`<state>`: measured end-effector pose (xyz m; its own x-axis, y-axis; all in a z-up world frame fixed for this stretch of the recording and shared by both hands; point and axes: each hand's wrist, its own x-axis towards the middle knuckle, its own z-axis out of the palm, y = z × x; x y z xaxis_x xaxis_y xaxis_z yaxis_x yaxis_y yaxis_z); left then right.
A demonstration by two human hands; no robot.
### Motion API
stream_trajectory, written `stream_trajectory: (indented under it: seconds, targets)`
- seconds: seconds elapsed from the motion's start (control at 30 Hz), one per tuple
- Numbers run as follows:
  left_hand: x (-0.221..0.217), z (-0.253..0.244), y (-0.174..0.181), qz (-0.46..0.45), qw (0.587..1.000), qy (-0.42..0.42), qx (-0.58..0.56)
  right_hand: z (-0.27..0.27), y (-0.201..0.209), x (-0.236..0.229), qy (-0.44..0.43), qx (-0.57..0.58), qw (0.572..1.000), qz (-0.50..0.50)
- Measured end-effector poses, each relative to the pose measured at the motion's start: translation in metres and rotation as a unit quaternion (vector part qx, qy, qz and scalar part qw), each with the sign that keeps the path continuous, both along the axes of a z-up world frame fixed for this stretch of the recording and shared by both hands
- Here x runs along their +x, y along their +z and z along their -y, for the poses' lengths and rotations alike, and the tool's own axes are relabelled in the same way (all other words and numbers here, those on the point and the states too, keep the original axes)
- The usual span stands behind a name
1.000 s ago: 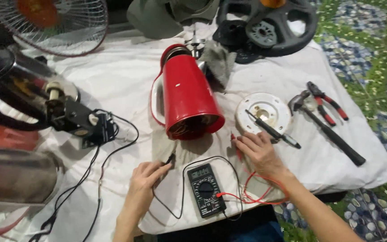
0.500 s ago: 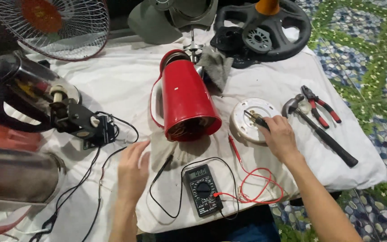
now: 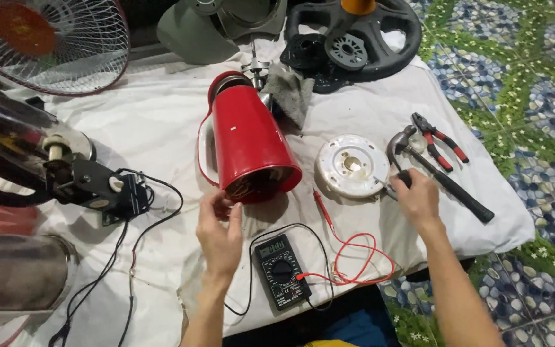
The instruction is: The person uses a multimeter to test the electrical continuity of a red electric kettle's internal components. They then use a hammer to tap on the heating element assembly inside the kettle.
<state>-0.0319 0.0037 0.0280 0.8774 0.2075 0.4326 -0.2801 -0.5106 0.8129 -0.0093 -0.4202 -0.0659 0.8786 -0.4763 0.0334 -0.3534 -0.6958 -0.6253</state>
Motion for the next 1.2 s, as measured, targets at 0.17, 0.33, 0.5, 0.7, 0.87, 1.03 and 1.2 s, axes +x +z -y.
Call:
stream_trajectory:
  seconds: [0.17,0.33,0.5,0.7,0.87,1.03,1.2]
  targets:
    - [-0.005,0.036,-0.016,-0.033,0.997,-0.032,-0.057,-0.016,0.011,0.002,0.025,-0.021,0.999,-0.002]
    - [-0.002,0.076,-0.029,-0.072,0.987,-0.135,-0.043,-0.029,0.021,0.016,0.020,0.133,0.990,0.045]
    - [0.004,0.093,-0.040,-0.122,0.975,-0.179,-0.041,-0.048,0.033,0.044,0.063,0.329,0.939,0.078]
    - [0.002,0.071,-0.041,-0.130,0.977,-0.167,-0.038,-0.016,0.016,0.037,0.073,0.122,0.985,0.102]
    - [0.000,0.049,-0.024,-0.094,0.986,-0.132,-0.029,-0.040,0.037,0.006,0.081,-0.072,0.992,0.065]
    - [0.001,0.027,0.003,-0.038,0.995,-0.084,-0.035,-0.051,0.011,0.011,0.108,-0.207,0.957,0.172]
    - [0.005,0.008,0.013,0.020,0.998,0.003,-0.061,-0.076,-0.004,0.047,0.213,-0.279,0.912,0.211]
